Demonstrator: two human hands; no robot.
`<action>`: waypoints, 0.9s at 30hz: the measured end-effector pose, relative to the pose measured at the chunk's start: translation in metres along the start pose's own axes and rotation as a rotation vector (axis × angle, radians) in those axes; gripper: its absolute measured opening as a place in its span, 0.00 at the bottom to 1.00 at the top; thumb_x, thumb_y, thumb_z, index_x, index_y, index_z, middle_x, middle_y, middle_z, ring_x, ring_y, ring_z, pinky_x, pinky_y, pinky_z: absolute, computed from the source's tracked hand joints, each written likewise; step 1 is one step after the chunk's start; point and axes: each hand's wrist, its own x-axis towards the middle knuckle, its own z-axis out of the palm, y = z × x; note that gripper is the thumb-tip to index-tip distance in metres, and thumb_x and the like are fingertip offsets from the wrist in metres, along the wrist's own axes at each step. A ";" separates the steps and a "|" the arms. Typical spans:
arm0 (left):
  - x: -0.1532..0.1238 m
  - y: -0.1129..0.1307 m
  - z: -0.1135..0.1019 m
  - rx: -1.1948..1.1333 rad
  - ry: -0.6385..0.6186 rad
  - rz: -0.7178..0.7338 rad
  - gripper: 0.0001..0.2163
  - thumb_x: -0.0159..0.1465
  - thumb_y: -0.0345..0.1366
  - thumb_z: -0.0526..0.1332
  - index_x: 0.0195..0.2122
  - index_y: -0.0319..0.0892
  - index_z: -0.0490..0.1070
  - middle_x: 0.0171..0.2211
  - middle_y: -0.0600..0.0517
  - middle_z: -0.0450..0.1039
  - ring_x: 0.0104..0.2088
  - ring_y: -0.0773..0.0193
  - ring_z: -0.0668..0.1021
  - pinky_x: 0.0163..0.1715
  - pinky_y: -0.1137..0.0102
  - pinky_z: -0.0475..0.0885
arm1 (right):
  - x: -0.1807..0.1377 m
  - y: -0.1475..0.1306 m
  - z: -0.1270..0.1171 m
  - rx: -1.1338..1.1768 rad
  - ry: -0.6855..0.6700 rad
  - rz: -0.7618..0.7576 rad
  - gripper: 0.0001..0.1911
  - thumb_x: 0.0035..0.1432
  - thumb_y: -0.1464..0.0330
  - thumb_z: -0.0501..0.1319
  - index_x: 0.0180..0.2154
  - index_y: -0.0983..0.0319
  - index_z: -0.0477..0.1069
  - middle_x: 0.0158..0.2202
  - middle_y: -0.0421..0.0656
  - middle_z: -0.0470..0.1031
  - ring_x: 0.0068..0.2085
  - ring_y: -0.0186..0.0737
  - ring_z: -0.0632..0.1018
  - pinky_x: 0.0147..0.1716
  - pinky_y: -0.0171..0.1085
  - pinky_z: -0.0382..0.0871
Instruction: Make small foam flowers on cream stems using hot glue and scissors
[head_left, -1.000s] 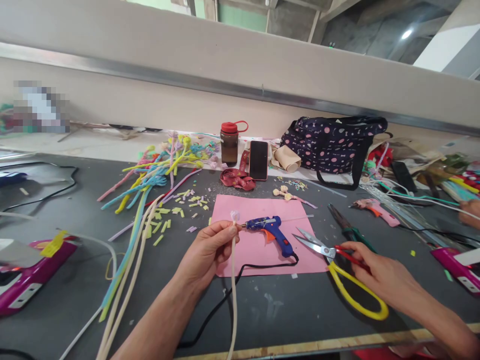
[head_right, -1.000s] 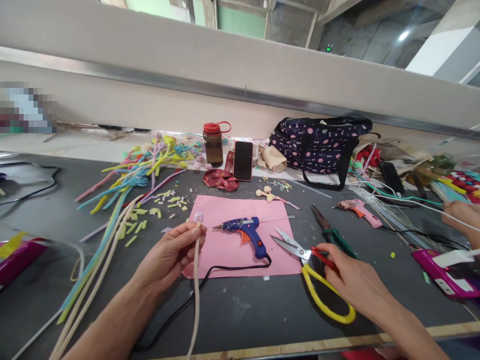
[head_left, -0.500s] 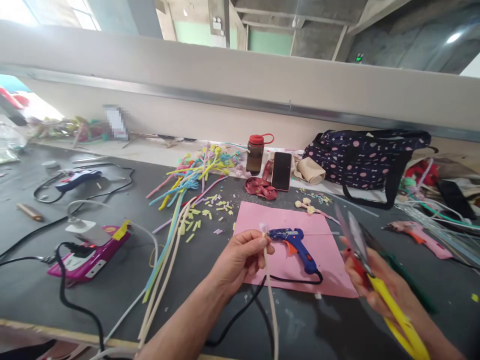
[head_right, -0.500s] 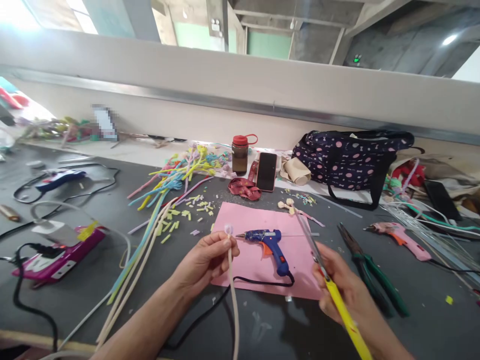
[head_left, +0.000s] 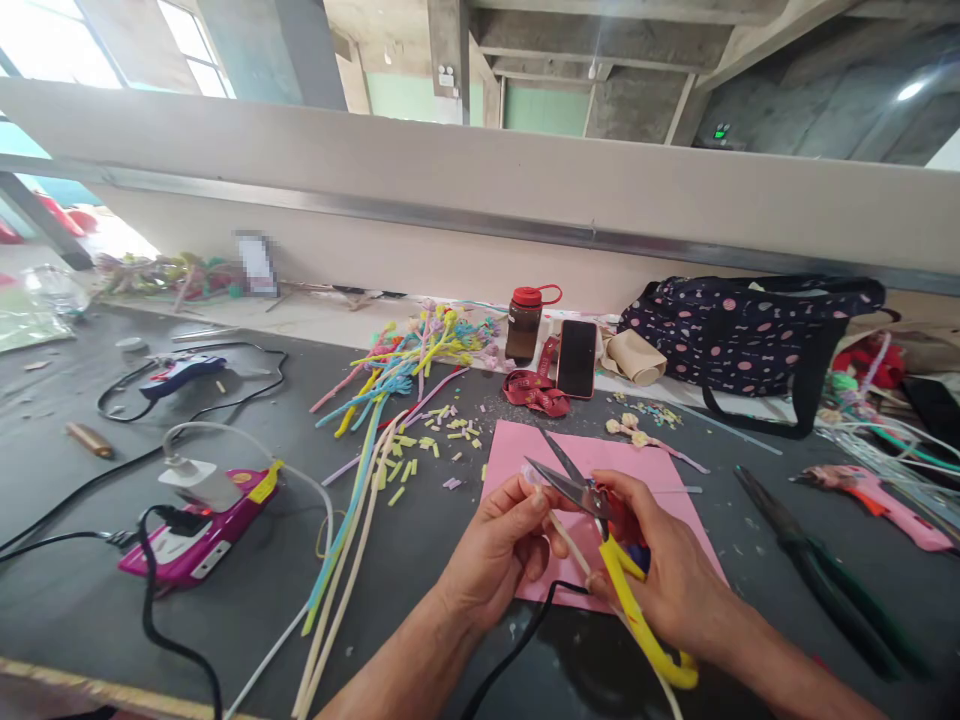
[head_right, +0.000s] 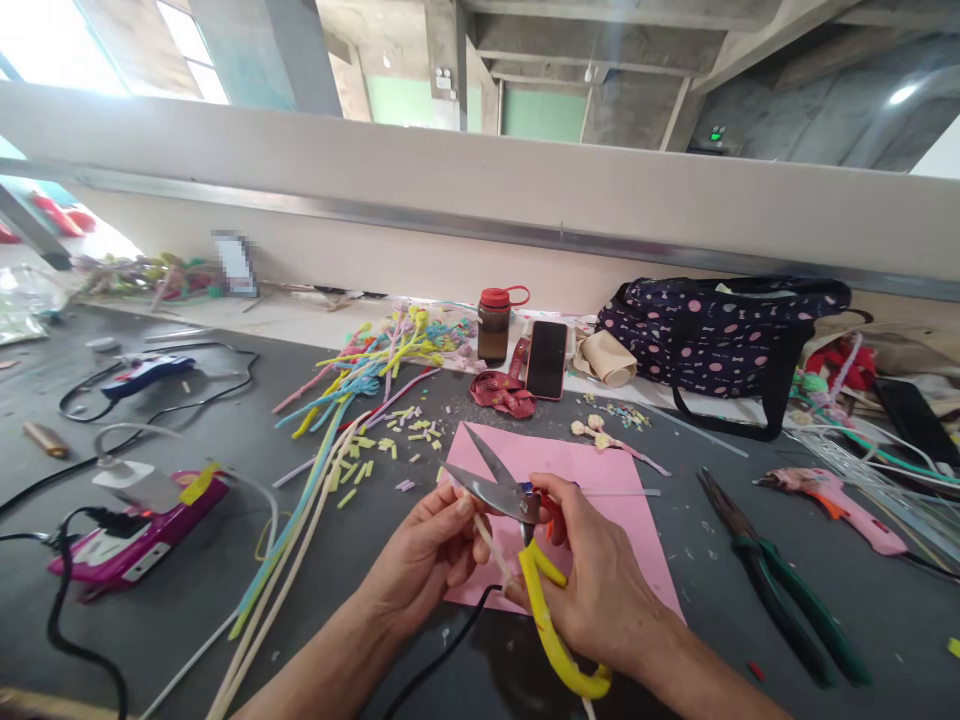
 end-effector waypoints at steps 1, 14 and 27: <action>0.000 -0.001 0.000 -0.007 -0.001 -0.012 0.07 0.57 0.37 0.62 0.30 0.38 0.68 0.19 0.53 0.72 0.16 0.74 0.71 0.10 0.84 0.58 | -0.001 0.002 0.001 -0.014 0.008 -0.005 0.37 0.46 0.64 0.65 0.55 0.57 0.50 0.43 0.43 0.69 0.36 0.39 0.71 0.36 0.38 0.67; 0.004 -0.010 -0.001 0.039 0.024 -0.079 0.10 0.53 0.39 0.66 0.31 0.38 0.70 0.18 0.52 0.72 0.17 0.73 0.71 0.12 0.83 0.60 | -0.004 0.006 0.007 -0.135 0.097 -0.098 0.35 0.49 0.64 0.63 0.56 0.59 0.50 0.46 0.46 0.67 0.41 0.43 0.72 0.39 0.41 0.66; 0.005 -0.010 0.002 0.100 0.029 -0.091 0.09 0.51 0.37 0.67 0.29 0.37 0.72 0.19 0.52 0.72 0.18 0.72 0.72 0.12 0.82 0.59 | -0.008 0.004 0.010 -0.075 0.057 -0.091 0.36 0.47 0.66 0.63 0.56 0.59 0.50 0.44 0.46 0.68 0.39 0.43 0.72 0.38 0.41 0.67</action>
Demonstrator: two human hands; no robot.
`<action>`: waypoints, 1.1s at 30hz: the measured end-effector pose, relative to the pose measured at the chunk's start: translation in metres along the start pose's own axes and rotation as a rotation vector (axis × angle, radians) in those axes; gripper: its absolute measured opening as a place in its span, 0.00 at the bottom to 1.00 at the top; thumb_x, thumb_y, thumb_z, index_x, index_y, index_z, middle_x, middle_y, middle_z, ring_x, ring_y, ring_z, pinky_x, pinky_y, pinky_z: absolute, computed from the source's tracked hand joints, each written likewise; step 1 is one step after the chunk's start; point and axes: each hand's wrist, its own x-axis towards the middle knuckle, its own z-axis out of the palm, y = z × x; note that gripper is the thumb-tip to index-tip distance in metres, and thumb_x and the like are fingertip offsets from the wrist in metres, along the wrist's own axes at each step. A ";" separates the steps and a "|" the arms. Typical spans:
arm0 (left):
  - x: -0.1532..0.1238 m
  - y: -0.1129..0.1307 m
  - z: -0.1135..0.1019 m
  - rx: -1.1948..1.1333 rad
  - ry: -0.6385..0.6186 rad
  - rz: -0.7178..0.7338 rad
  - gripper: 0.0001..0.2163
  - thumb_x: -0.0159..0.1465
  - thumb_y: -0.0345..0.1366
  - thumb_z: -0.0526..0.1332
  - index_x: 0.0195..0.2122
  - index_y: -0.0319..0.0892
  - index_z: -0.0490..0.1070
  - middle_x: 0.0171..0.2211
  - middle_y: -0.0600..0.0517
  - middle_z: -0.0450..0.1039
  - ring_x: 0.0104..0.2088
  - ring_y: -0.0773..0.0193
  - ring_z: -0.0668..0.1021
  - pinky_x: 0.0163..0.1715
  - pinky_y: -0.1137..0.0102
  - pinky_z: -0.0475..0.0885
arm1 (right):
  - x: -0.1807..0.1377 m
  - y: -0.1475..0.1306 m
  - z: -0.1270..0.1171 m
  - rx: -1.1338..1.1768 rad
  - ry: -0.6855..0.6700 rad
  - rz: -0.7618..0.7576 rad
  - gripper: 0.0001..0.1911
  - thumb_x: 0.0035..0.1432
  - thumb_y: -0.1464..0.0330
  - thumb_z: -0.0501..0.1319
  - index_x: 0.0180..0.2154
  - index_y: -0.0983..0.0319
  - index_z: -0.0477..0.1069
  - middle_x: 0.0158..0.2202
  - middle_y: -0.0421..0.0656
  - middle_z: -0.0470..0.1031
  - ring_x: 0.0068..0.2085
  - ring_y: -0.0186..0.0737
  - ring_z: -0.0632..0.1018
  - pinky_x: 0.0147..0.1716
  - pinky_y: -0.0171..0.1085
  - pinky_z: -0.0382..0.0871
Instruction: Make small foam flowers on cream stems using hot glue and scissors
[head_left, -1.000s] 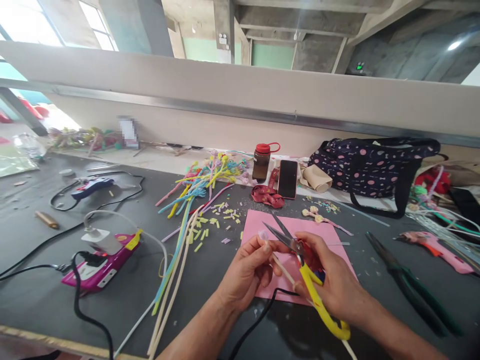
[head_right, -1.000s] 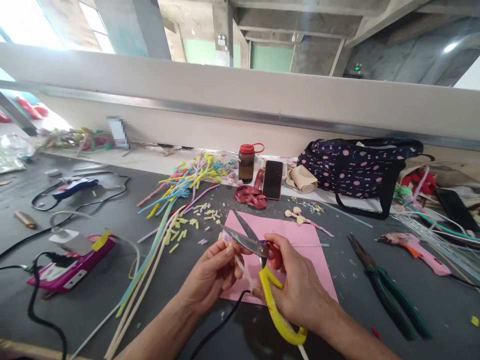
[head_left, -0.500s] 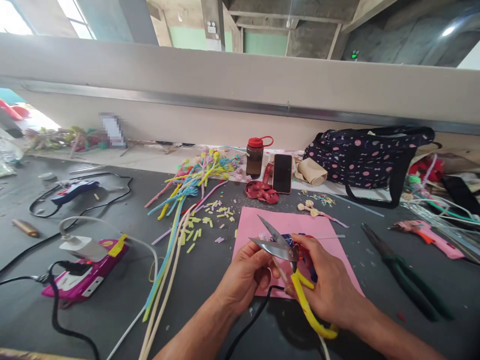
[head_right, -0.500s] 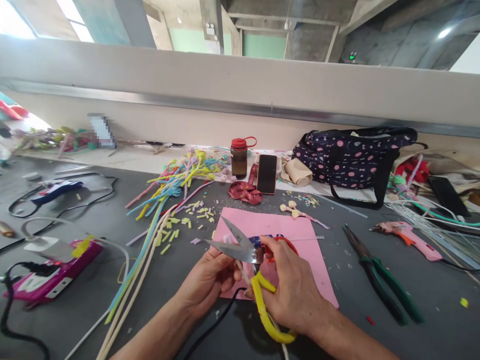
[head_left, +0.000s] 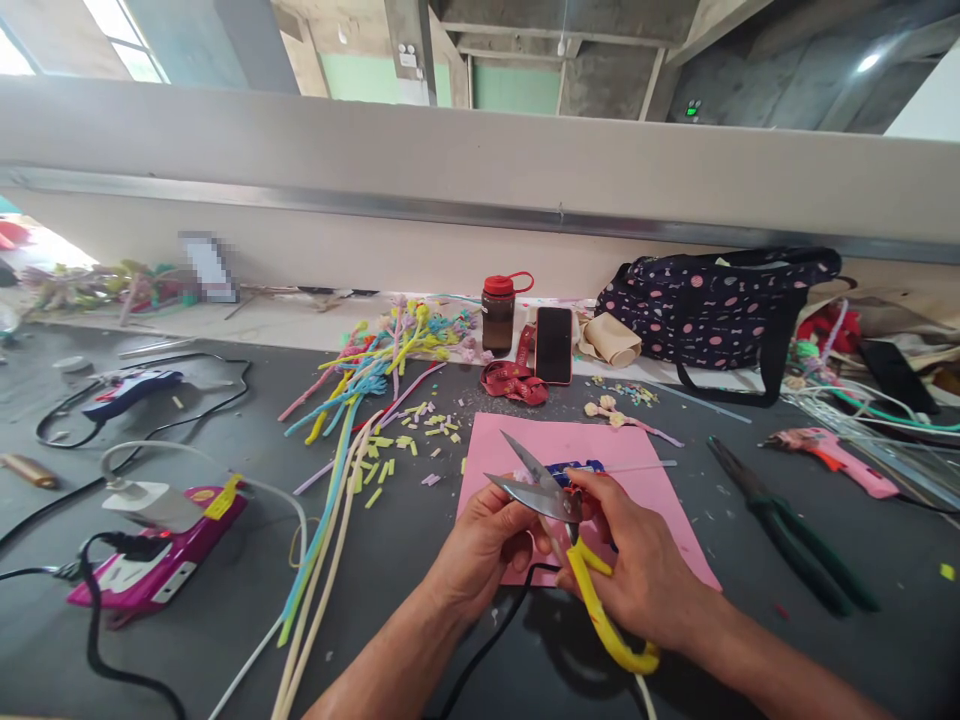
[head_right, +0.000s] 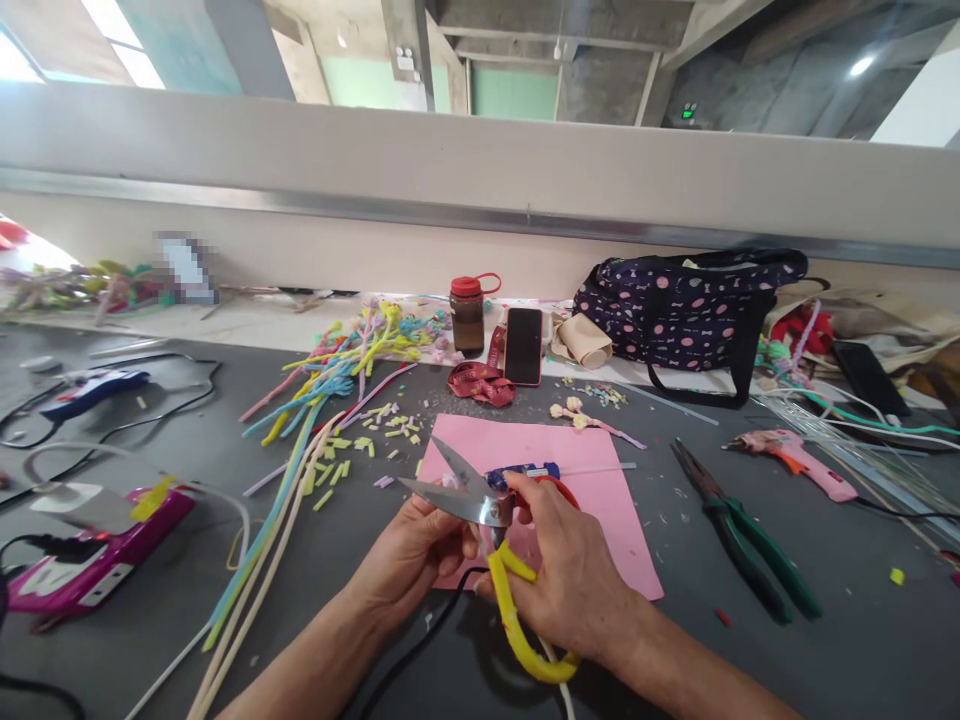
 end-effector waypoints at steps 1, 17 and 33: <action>0.000 0.000 0.000 0.000 0.000 0.000 0.09 0.51 0.37 0.67 0.30 0.37 0.72 0.19 0.52 0.73 0.18 0.72 0.72 0.12 0.82 0.59 | 0.000 -0.001 0.000 0.012 -0.004 0.001 0.36 0.47 0.66 0.63 0.56 0.59 0.50 0.45 0.46 0.68 0.39 0.43 0.72 0.38 0.41 0.67; -0.003 0.005 -0.002 0.111 -0.050 0.043 0.08 0.57 0.37 0.63 0.30 0.37 0.70 0.21 0.51 0.74 0.17 0.73 0.72 0.13 0.82 0.59 | -0.001 0.000 -0.005 0.395 -0.024 0.133 0.30 0.49 0.67 0.62 0.54 0.58 0.56 0.36 0.41 0.69 0.32 0.36 0.71 0.31 0.35 0.67; -0.009 0.004 0.007 0.352 -0.135 -0.207 0.10 0.54 0.39 0.65 0.25 0.38 0.67 0.19 0.52 0.74 0.11 0.75 0.69 0.08 0.83 0.58 | 0.007 -0.009 -0.029 0.743 0.107 0.234 0.19 0.51 0.74 0.60 0.45 0.59 0.61 0.30 0.37 0.71 0.27 0.29 0.71 0.25 0.29 0.64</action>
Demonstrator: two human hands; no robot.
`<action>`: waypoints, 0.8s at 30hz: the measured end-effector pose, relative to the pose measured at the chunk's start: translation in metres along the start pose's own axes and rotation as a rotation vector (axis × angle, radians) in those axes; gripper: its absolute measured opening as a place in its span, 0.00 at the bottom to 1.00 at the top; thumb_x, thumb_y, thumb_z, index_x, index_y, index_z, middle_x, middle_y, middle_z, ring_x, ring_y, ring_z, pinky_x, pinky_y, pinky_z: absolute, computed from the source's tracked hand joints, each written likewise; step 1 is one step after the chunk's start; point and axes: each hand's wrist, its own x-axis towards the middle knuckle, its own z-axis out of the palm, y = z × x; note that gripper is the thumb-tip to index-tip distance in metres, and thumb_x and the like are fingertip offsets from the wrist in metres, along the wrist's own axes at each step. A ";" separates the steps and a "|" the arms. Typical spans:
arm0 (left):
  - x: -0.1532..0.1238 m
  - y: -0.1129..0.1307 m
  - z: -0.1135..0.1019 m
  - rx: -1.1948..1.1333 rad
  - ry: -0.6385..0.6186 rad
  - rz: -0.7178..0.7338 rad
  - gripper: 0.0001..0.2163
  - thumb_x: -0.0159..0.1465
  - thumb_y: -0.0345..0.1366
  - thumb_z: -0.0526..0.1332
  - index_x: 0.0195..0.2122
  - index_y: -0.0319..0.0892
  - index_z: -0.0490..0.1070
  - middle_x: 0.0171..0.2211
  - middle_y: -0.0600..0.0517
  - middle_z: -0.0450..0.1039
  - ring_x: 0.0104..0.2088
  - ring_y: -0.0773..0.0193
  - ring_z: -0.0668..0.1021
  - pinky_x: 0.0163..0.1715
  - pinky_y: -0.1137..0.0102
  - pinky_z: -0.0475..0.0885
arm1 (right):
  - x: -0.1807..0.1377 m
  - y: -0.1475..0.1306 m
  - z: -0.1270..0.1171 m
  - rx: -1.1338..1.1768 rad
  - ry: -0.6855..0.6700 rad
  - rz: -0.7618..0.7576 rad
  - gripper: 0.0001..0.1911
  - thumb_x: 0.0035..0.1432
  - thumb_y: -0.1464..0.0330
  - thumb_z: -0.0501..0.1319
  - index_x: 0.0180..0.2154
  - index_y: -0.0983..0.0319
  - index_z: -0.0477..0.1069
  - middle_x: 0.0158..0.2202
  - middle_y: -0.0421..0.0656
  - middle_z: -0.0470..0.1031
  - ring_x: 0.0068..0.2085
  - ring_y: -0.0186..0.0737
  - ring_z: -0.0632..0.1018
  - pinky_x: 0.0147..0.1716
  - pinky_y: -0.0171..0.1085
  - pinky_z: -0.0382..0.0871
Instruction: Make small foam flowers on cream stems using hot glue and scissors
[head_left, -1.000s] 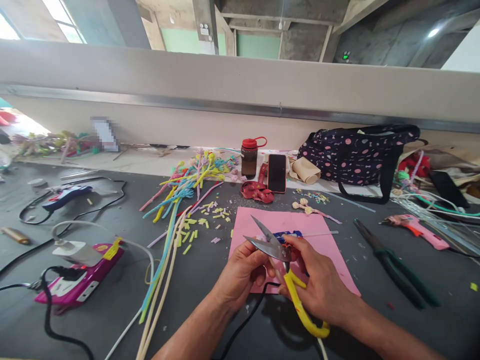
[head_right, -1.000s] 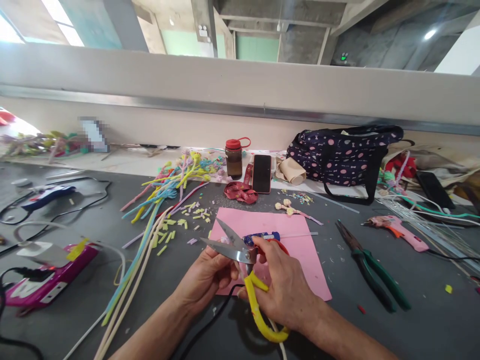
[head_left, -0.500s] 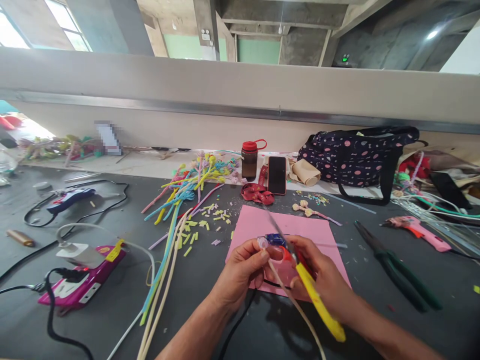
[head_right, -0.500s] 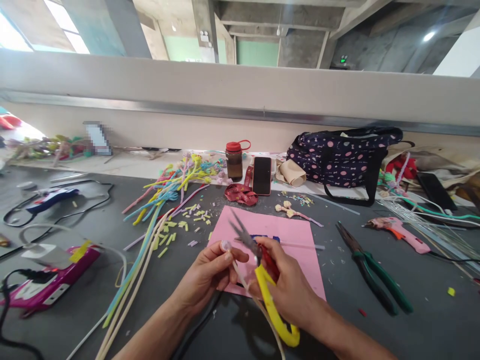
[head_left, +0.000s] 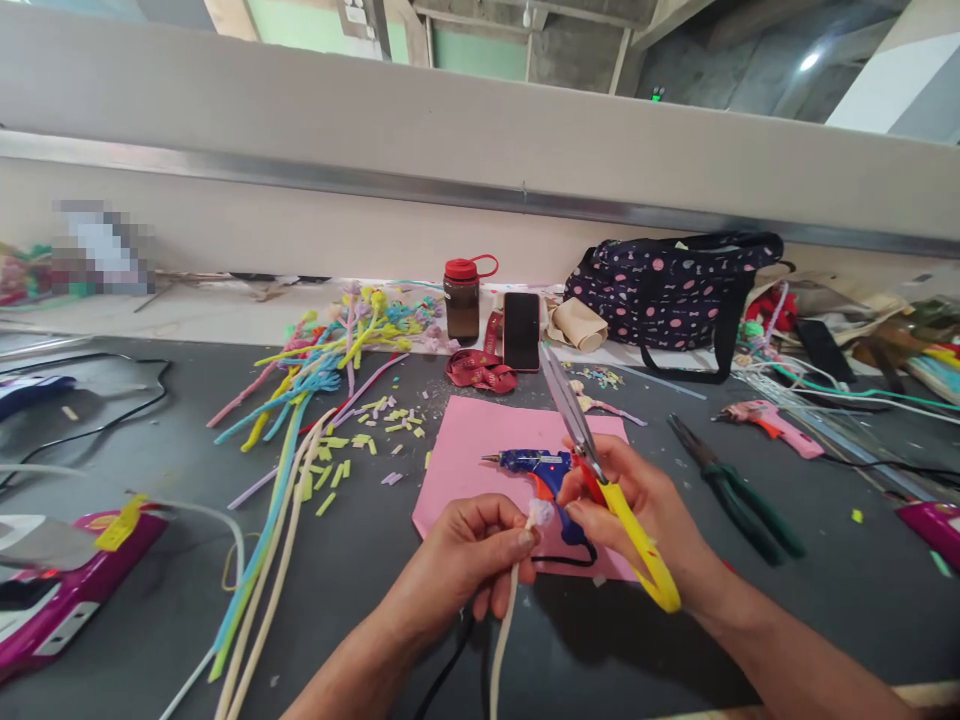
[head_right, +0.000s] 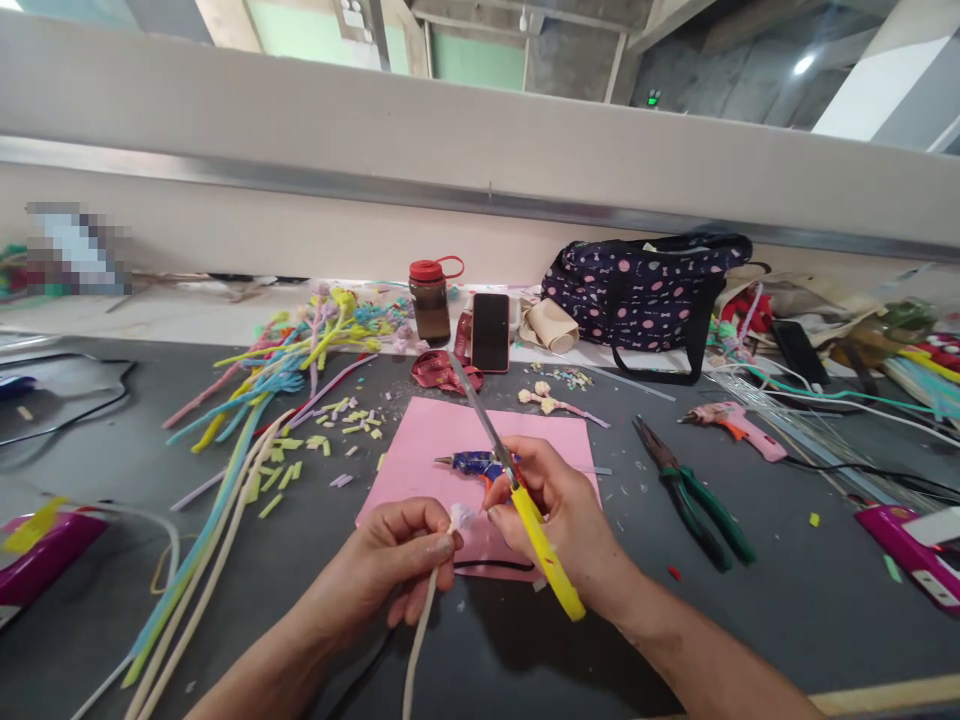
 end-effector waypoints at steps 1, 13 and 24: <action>0.000 0.000 0.000 0.015 0.001 -0.002 0.10 0.54 0.39 0.64 0.26 0.38 0.67 0.19 0.52 0.74 0.11 0.75 0.69 0.08 0.83 0.58 | 0.000 0.001 0.001 -0.005 -0.008 0.003 0.18 0.51 0.74 0.60 0.45 0.59 0.62 0.30 0.37 0.71 0.27 0.29 0.72 0.25 0.29 0.65; 0.001 -0.003 -0.001 0.031 -0.028 -0.003 0.10 0.55 0.40 0.64 0.27 0.38 0.68 0.20 0.51 0.74 0.12 0.74 0.69 0.09 0.82 0.58 | -0.003 0.008 0.002 -0.015 -0.064 0.022 0.20 0.51 0.72 0.61 0.47 0.58 0.61 0.30 0.36 0.68 0.26 0.28 0.71 0.23 0.28 0.63; 0.002 -0.004 0.001 0.060 0.015 0.016 0.11 0.55 0.41 0.63 0.27 0.38 0.67 0.21 0.52 0.74 0.11 0.76 0.67 0.09 0.82 0.58 | -0.001 0.007 0.004 -0.013 -0.070 0.036 0.19 0.52 0.74 0.59 0.47 0.58 0.61 0.29 0.36 0.67 0.25 0.27 0.69 0.19 0.26 0.59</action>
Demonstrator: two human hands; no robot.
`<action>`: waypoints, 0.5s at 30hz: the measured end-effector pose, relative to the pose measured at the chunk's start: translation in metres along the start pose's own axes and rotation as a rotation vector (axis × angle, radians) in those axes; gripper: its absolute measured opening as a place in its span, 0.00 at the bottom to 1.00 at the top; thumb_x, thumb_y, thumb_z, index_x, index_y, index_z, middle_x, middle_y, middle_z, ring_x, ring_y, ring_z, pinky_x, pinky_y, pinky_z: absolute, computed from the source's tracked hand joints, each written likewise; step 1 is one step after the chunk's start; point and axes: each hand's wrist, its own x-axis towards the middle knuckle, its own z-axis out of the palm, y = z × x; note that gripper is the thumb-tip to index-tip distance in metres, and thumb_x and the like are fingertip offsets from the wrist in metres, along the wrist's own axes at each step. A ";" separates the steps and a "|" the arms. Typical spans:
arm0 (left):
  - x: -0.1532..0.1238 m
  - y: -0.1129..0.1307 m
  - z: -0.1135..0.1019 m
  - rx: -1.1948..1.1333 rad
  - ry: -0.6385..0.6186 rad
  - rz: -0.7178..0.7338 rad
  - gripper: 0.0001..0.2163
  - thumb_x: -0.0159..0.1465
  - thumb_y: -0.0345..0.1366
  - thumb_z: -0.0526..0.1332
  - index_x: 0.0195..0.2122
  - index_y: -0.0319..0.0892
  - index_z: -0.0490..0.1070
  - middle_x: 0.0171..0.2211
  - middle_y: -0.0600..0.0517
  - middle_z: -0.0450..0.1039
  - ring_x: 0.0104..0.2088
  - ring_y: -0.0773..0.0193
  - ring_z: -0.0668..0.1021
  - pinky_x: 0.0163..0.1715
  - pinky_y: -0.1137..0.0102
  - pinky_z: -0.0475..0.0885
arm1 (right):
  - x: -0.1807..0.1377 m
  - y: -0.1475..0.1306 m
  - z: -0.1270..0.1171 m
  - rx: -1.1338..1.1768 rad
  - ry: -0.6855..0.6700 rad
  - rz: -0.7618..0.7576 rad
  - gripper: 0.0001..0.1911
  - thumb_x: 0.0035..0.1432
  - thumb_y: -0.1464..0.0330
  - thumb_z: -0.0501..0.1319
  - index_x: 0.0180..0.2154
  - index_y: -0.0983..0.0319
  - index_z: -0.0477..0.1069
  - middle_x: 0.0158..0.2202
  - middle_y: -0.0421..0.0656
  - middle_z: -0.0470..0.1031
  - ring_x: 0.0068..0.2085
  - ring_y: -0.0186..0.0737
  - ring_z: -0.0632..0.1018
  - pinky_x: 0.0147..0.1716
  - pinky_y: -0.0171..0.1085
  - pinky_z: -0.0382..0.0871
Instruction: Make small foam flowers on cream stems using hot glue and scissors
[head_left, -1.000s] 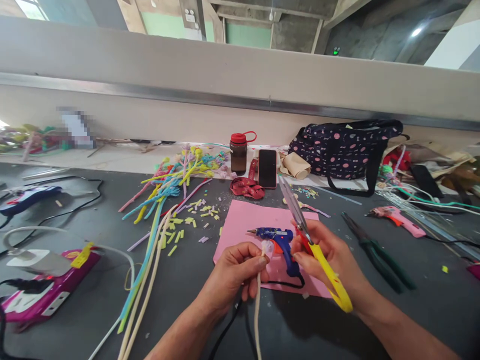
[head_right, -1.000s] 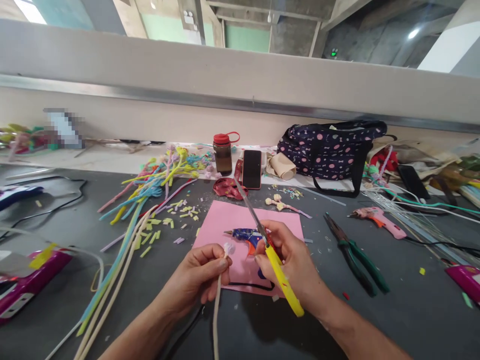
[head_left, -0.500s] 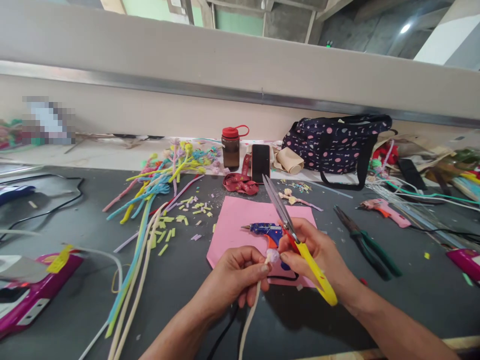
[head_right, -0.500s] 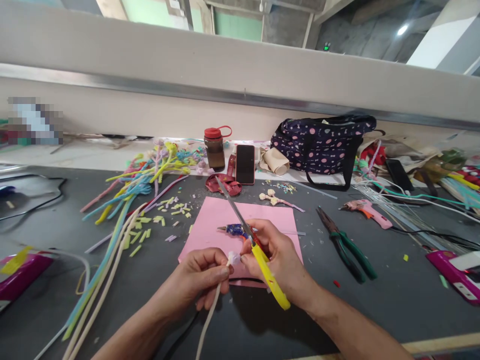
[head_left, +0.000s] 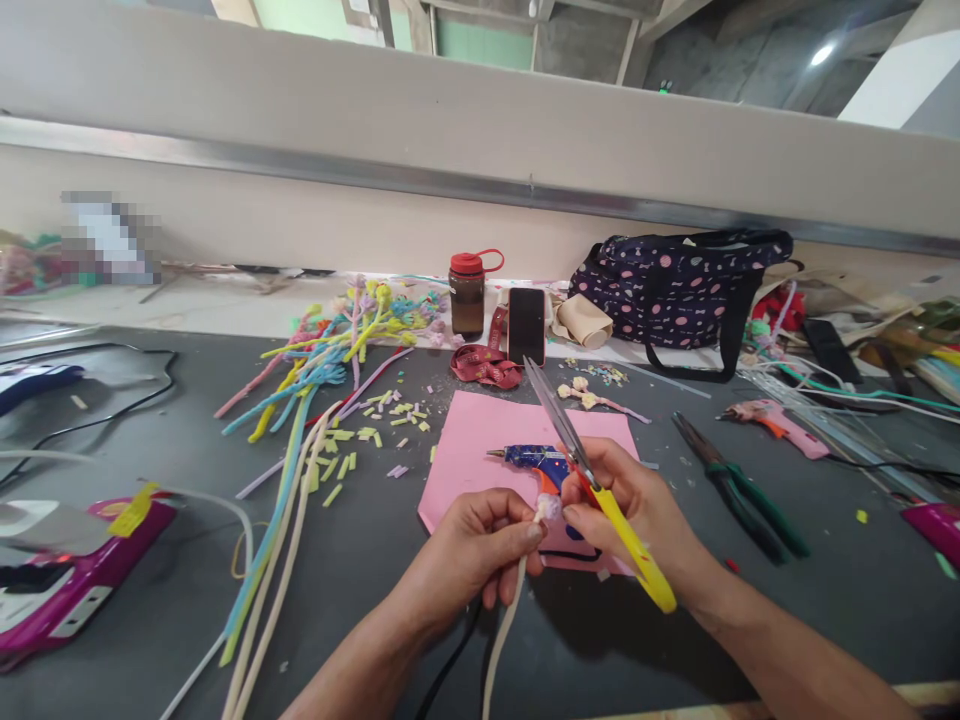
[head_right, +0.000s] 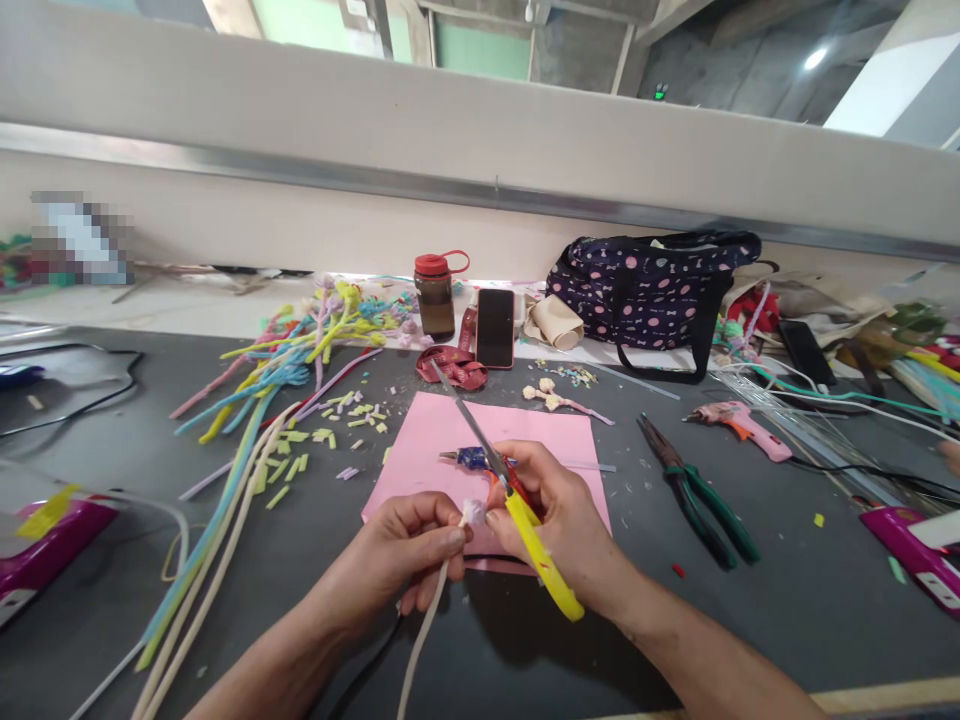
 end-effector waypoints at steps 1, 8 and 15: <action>0.000 0.000 0.000 0.003 -0.001 -0.002 0.11 0.55 0.41 0.63 0.27 0.38 0.67 0.20 0.52 0.74 0.11 0.76 0.67 0.09 0.82 0.57 | 0.000 0.000 0.000 -0.001 0.000 -0.003 0.19 0.52 0.74 0.59 0.47 0.58 0.61 0.29 0.35 0.67 0.25 0.28 0.69 0.20 0.26 0.59; 0.000 -0.001 0.000 0.019 -0.013 -0.027 0.11 0.56 0.42 0.63 0.28 0.38 0.67 0.20 0.52 0.74 0.11 0.76 0.67 0.09 0.82 0.58 | 0.000 0.002 0.002 0.003 0.002 -0.003 0.21 0.51 0.77 0.58 0.47 0.58 0.61 0.29 0.35 0.66 0.26 0.27 0.68 0.22 0.26 0.59; 0.001 -0.001 0.000 -0.009 -0.027 -0.036 0.10 0.56 0.40 0.63 0.28 0.38 0.66 0.20 0.53 0.74 0.11 0.77 0.67 0.08 0.83 0.57 | 0.001 0.004 0.001 0.027 -0.013 -0.003 0.20 0.52 0.73 0.60 0.48 0.58 0.60 0.29 0.35 0.66 0.27 0.28 0.68 0.25 0.27 0.62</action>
